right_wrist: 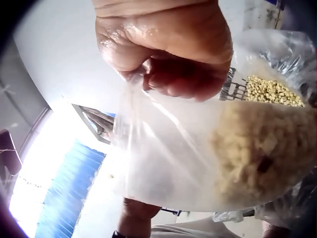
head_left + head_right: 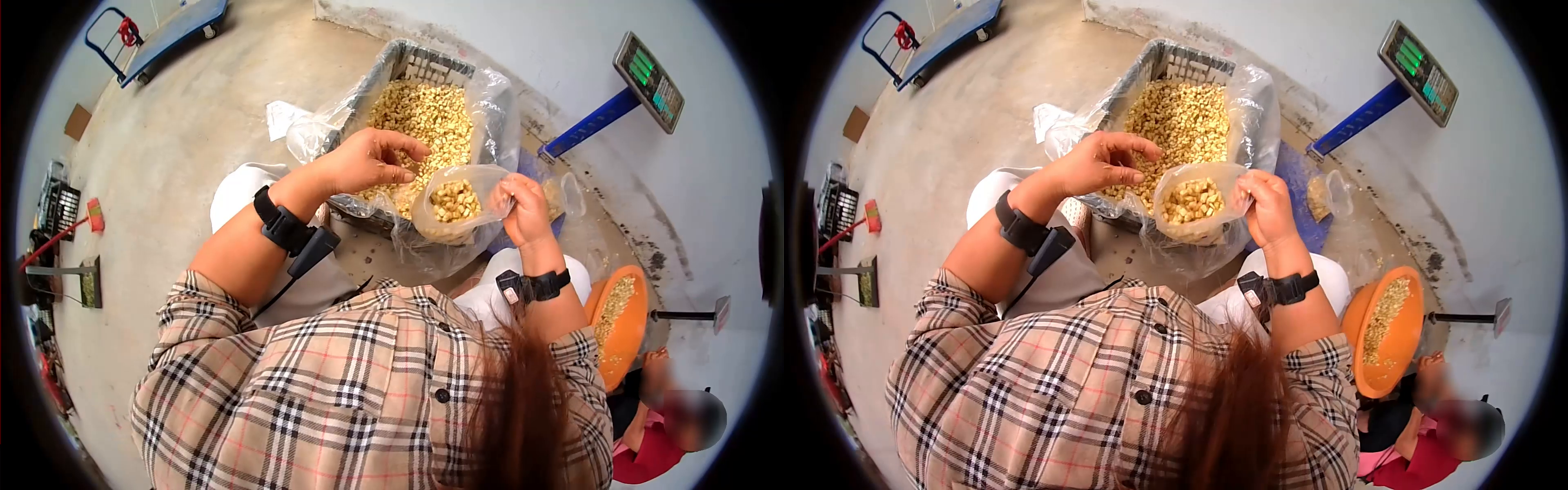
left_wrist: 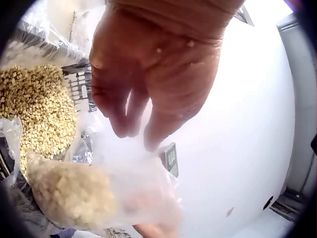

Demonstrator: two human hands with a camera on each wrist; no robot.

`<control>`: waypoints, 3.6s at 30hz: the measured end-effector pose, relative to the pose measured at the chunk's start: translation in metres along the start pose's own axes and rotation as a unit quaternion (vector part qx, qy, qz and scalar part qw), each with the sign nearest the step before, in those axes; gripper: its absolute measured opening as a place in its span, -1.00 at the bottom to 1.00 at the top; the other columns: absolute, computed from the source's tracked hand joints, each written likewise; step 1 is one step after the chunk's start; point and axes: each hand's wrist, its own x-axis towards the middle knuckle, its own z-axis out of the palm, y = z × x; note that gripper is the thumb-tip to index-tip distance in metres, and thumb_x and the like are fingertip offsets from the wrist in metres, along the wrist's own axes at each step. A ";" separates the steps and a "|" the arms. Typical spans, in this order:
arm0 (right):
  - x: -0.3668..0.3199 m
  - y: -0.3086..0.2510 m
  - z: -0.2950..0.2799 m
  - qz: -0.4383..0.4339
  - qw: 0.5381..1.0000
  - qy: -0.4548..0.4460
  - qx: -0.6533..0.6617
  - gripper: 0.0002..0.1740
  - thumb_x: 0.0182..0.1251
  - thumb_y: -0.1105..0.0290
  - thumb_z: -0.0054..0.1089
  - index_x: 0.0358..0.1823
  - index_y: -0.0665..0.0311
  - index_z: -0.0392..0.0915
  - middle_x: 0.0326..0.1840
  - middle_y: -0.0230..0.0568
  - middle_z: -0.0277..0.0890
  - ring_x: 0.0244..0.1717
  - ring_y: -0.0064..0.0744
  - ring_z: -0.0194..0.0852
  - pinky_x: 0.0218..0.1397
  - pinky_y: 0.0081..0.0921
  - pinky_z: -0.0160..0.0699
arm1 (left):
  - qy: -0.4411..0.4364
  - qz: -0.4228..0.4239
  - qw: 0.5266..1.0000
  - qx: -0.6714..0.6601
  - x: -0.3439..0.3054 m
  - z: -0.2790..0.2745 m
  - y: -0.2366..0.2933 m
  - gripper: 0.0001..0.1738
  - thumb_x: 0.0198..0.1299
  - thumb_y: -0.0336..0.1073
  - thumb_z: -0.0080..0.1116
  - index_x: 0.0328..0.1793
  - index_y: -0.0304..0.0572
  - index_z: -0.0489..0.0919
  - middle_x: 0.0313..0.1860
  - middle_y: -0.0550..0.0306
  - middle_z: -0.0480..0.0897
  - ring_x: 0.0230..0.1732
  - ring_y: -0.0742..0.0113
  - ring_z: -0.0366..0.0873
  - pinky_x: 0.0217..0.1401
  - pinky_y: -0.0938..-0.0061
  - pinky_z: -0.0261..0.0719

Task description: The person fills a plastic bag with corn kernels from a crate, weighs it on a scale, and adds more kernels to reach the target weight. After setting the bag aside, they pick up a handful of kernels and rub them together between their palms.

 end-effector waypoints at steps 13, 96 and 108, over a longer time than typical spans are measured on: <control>-0.010 -0.014 -0.002 0.016 0.995 0.010 -0.095 -0.82 0.11 0.47 0.01 -0.63 0.32 0.40 -0.65 -0.39 0.33 -0.60 -0.62 0.25 -0.49 -0.69 0.20 | -0.024 0.241 0.914 0.327 0.024 0.014 0.021 -0.33 -0.16 -0.69 -0.06 0.07 0.23 0.50 0.18 0.01 0.28 -0.09 0.11 0.45 -0.10 0.44 0.46; -0.061 -0.029 -0.017 -0.317 0.835 0.079 -0.443 -0.91 -0.10 0.68 0.07 -0.52 0.37 0.45 -0.45 -0.22 0.48 -0.42 -0.39 0.47 -0.33 -0.58 0.44 | -0.143 -0.077 0.977 -0.138 0.044 0.019 0.015 -0.71 0.07 -0.40 0.13 -0.05 -0.20 0.44 -0.17 0.22 0.55 -0.36 0.49 0.53 -0.25 0.65 0.49; -0.062 -0.031 -0.016 -0.300 0.857 0.099 -0.407 -0.90 -0.10 0.70 0.07 -0.52 0.38 0.45 -0.44 -0.23 0.47 -0.41 -0.45 0.45 -0.32 -0.62 0.43 | -0.008 -0.023 0.993 -0.120 0.045 0.044 -0.001 -0.84 0.00 -0.43 0.23 -0.25 -0.28 0.58 -0.51 0.31 0.54 -0.56 0.65 0.37 -0.53 0.73 0.33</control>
